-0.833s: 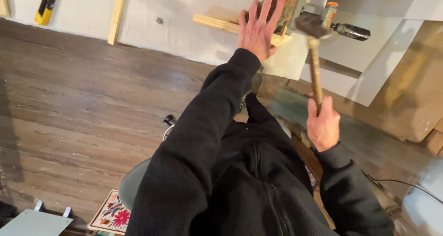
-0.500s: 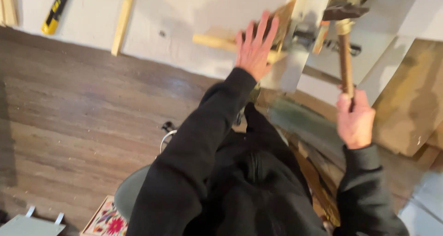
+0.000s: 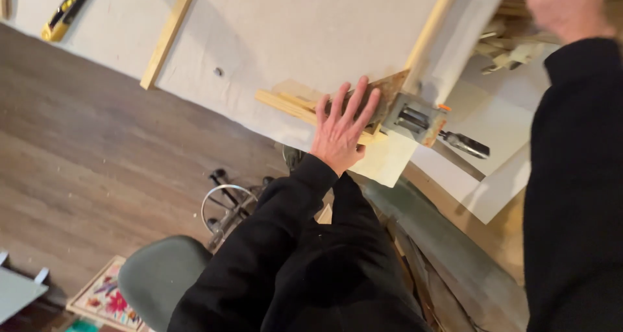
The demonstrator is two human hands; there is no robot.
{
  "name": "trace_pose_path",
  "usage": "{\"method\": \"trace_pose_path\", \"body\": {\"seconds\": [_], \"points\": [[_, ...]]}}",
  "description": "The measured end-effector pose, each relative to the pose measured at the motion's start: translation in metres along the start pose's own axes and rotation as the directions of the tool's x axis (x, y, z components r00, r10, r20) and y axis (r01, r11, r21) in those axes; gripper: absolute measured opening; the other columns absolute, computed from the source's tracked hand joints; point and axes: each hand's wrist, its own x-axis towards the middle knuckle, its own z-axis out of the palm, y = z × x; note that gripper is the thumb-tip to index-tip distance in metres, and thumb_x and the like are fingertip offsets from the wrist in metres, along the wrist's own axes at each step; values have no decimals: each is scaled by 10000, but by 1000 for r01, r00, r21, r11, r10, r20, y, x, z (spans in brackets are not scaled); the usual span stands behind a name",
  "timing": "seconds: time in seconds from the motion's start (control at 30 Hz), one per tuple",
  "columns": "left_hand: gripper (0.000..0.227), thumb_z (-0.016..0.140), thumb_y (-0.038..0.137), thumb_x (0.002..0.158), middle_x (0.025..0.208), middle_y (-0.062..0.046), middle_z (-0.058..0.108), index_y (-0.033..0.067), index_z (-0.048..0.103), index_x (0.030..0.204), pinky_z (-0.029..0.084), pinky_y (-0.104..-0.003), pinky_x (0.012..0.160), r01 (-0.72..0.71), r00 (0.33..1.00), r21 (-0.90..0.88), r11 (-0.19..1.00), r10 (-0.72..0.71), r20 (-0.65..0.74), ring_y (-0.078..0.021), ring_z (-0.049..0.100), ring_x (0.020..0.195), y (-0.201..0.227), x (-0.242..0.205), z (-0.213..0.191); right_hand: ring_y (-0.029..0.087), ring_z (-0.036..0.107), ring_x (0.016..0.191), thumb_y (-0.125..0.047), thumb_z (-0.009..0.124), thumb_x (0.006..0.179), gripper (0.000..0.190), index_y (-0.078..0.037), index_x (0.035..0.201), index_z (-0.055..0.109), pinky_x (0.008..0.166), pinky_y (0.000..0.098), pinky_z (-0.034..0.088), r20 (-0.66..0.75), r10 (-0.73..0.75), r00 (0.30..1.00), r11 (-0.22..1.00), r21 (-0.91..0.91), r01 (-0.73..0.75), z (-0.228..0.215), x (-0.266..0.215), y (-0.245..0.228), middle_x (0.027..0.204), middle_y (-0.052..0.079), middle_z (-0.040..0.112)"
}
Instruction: Assembling wooden picture frames by gluing joints and securing them with clamps and a hammer.
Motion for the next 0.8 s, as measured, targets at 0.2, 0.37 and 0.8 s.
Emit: {"method": "trace_pose_path", "body": {"seconds": [0.2,0.37,0.8], "points": [[1067,880,319,698,1646,-147,278,116,309,1577,251,-637,1177,-4,997,-113,994,-5,-79,-370,352,1489,7,-51,-19,336,627,857,-169,611,1142,224,36,1061,656,846,451,483,116,221,968,958,158,-237,16,-32,-3,945,180,696],[680,800,475,808,1246,-157,655,81,560,1307,522,-432,974,493,852,-366,789,-524,19,-337,639,1140,-10,-151,3,178,705,959,-332,610,1032,316,-58,1117,743,896,366,524,797,177,577,628,360,-690,-16,-84,-27,1035,45,755],[482,695,550,854,765,-229,696,70,679,815,538,-536,692,761,646,-313,568,-709,284,-459,675,790,-9,-152,53,294,511,509,-391,707,884,439,30,763,685,578,446,499,830,265,491,691,192,-697,6,-147,-138,573,199,596]]}}
